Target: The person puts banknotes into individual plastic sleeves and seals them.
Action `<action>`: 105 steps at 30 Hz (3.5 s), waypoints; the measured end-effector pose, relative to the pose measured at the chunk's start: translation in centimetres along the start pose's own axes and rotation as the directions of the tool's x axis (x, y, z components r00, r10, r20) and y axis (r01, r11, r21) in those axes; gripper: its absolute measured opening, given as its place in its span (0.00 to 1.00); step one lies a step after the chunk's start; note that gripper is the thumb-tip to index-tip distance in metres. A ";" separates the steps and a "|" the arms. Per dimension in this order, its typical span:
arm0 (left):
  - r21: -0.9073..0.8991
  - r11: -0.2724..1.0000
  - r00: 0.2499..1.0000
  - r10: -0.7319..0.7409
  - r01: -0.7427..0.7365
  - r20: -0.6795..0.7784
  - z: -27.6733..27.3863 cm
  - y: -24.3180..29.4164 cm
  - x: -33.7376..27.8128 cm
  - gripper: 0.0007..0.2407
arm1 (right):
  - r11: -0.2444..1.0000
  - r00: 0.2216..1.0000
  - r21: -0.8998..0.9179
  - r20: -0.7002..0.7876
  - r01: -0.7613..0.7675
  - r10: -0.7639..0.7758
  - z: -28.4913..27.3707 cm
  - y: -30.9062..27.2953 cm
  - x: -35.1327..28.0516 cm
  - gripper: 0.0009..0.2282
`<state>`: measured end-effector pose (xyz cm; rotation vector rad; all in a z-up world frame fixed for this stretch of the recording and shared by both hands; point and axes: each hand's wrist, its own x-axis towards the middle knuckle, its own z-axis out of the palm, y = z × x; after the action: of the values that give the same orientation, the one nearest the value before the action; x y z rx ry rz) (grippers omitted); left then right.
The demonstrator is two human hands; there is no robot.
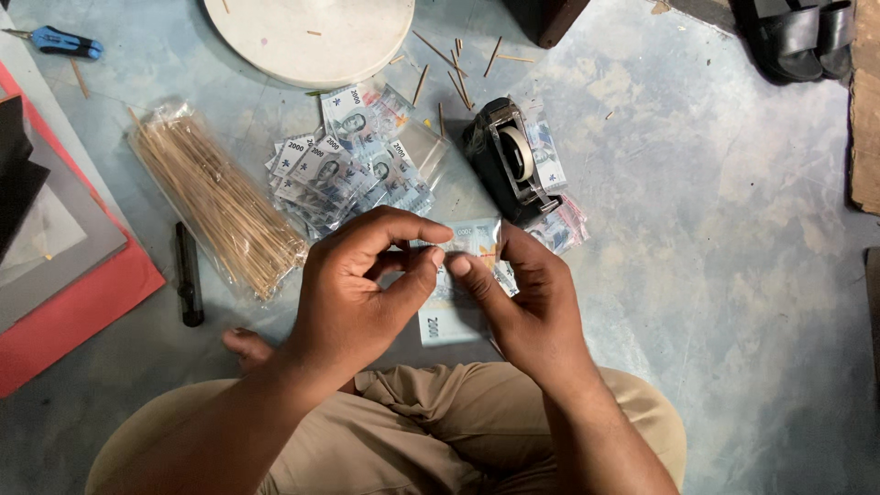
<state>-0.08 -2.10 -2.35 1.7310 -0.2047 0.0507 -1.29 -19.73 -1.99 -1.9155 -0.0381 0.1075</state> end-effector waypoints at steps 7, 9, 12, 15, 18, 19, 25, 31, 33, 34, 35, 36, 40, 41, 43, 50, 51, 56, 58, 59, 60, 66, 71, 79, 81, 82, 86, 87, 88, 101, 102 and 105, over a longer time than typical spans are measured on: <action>0.065 0.988 0.988 0.144 -0.141 -0.047 -2.2 -0.8 1.5 0.05 | 0.998 0.959 -0.064 0.281 -0.017 0.034 -3.1 1.2 1.7 0.25; 0.217 0.946 0.956 0.268 -0.239 -0.115 -3.2 -2.3 2.1 0.12 | 0.939 0.949 -0.228 0.119 -0.259 0.291 -4.3 2.1 2.8 0.23; 0.453 0.848 0.924 0.363 -0.274 -0.120 -4.9 -4.8 3.7 0.09 | 0.854 0.896 -0.276 -0.183 -0.441 0.404 -6.5 6.7 5.5 0.26; 0.629 0.732 0.903 0.415 -0.262 -0.107 -6.0 -10.0 4.7 0.06 | 0.668 0.811 -0.467 -0.410 -0.580 0.418 -10.2 16.0 5.3 0.27; 0.706 0.685 0.955 0.293 -0.181 -0.040 -5.4 -13.5 5.0 0.06 | 0.549 0.677 -0.397 -0.403 -0.735 0.615 -10.9 25.2 5.0 0.27; 0.705 0.685 0.955 0.294 -0.183 -0.037 -4.8 -15.5 4.6 0.06 | 0.549 0.675 -0.394 -0.405 -0.737 0.617 -9.9 26.5 4.7 0.27; 0.930 0.351 0.784 -0.605 0.105 0.140 -2.3 -18.9 2.9 0.25 | 0.633 0.646 -0.190 -0.412 -0.750 0.642 -8.4 32.6 4.5 0.29; 0.874 0.464 0.882 -0.460 0.143 0.100 -1.6 -14.4 4.1 0.30 | 0.731 0.645 0.032 -0.444 -0.682 0.622 -9.9 31.8 4.1 0.20; 0.812 0.574 0.899 -0.404 0.107 0.167 -1.2 -11.6 4.2 0.29 | 0.702 0.684 -0.161 -0.455 -0.694 0.571 -10.8 29.7 3.7 0.11; 0.811 0.574 0.900 -0.403 0.108 0.165 -0.6 -11.6 3.9 0.29 | 0.703 0.686 -0.163 -0.454 -0.692 0.569 -11.2 28.7 3.9 0.11; 0.727 0.682 0.918 -0.335 0.079 0.214 0.0 -11.7 3.6 0.28 | 0.651 0.711 -0.339 -0.525 -0.679 0.468 -11.5 27.7 4.1 0.10; 0.630 0.775 0.932 -0.260 0.047 0.251 0.6 -11.8 3.2 0.26 | 0.565 0.741 -0.501 -0.571 -0.655 0.352 -11.9 26.7 4.3 0.10; 0.209 0.964 0.910 -0.231 0.165 0.346 1.8 -5.5 1.3 0.25 | 0.731 0.840 -0.597 -0.539 -0.331 -0.059 -5.7 11.3 3.3 0.09; 0.006 0.962 0.884 -0.252 0.271 0.395 2.0 -4.1 1.0 0.31 | 0.801 0.917 -0.592 -0.362 -0.087 -0.168 -4.4 10.3 2.4 0.07; -0.191 0.907 0.856 -0.259 0.375 0.448 2.8 -2.5 0.4 0.37 | 0.832 0.937 -0.531 -0.186 0.158 -0.297 -2.1 6.8 1.0 0.07; -0.424 0.785 0.881 -0.319 0.452 0.348 2.2 -1.4 0.7 0.12 | 0.958 0.957 0.011 -0.039 0.287 -0.286 -3.2 3.1 0.7 0.21; -0.384 0.781 0.848 -0.333 0.493 0.412 2.0 -1.1 0.7 0.12 | 0.972 0.963 0.096 -0.190 0.214 -0.193 -3.7 3.6 0.7 0.19; -0.353 0.759 0.800 -0.351 0.547 0.486 3.0 -0.8 0.5 0.10 | 0.961 0.941 0.018 -0.207 0.277 -0.267 -3.9 3.2 0.8 0.15; -0.402 0.736 0.816 -0.356 0.545 0.455 2.8 -0.5 0.7 0.09 | 0.935 0.917 -0.122 -0.187 0.334 -0.352 -3.9 2.8 0.9 0.06; -0.467 0.711 0.834 -0.322 0.526 0.449 2.7 -1.3 0.9 0.09 | 0.870 0.860 -0.186 -0.159 0.456 -0.485 -3.7 2.3 1.0 0.03; -0.529 0.682 0.850 -0.287 0.505 0.441 2.6 -2.2 1.2 0.11 | 0.785 0.784 -0.247 -0.124 0.569 -0.608 -3.6 1.8 1.2 0.00; -0.486 0.767 0.902 -0.286 0.418 0.324 2.2 -5.6 0.1 0.11 | 0.647 0.744 -0.480 0.019 0.592 -0.668 -2.6 1.9 1.1 0.02; -0.436 0.825 0.921 -0.240 0.360 0.306 1.5 -3.3 0.1 0.07 | 0.929 0.923 -0.020 -0.108 0.371 -0.370 -2.3 3.3 0.7 0.13; -0.310 0.927 0.960 -0.137 0.212 0.245 1.1 -3.6 0.1 0.14 | 0.936 0.984 0.338 -0.174 0.104 -0.046 -1.3 4.2 0.6 0.14; -0.131 0.991 0.989 0.004 0.016 0.150 0.9 -2.8 0.3 0.15 | 0.935 0.985 0.338 -0.165 0.107 -0.053 -1.4 4.3 0.6 0.15; -0.130 0.991 0.988 0.004 0.016 0.151 0.7 -2.6 0.7 0.15 | 0.935 0.985 0.339 -0.166 0.107 -0.053 -1.4 4.1 0.5 0.15; -0.129 0.989 0.962 0.109 -0.078 0.249 0.2 -1.5 1.5 0.05 | 0.921 0.986 0.374 -0.157 0.107 -0.051 -1.7 4.1 0.3 0.16; -0.173 0.984 0.961 0.083 -0.038 0.262 0.2 -1.1 1.5 0.05 | 0.922 0.986 0.372 -0.157 0.110 -0.055 -1.8 4.3 0.3 0.16; -0.172 0.984 0.961 0.083 -0.038 0.262 0.2 -1.4 1.3 0.05 | 0.922 0.986 0.372 -0.157 0.110 -0.054 -1.9 4.6 0.3 0.16; -0.306 0.949 0.956 0.014 0.081 0.294 -1.0 -0.8 0.9 0.07 | 0.859 0.906 -0.309 -0.253 -0.408 0.339 -7.7 19.4 7.6 0.22; -0.316 0.946 0.956 0.025 0.072 0.291 -1.1 -0.6 0.9 0.07 | 0.870 0.884 -0.210 -0.252 -0.446 0.393 -7.4 21.2 8.3 0.18; -0.333 0.941 0.957 0.039 0.062 0.287 -1.4 -0.1 0.6 0.07 | 0.889 0.876 -0.122 -0.274 -0.441 0.397 -7.4 20.4 8.1 0.13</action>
<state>0.66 -0.74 -2.10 1.3872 -0.3966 -0.2381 6.97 -32.92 -19.14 -2.0801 0.5570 0.1663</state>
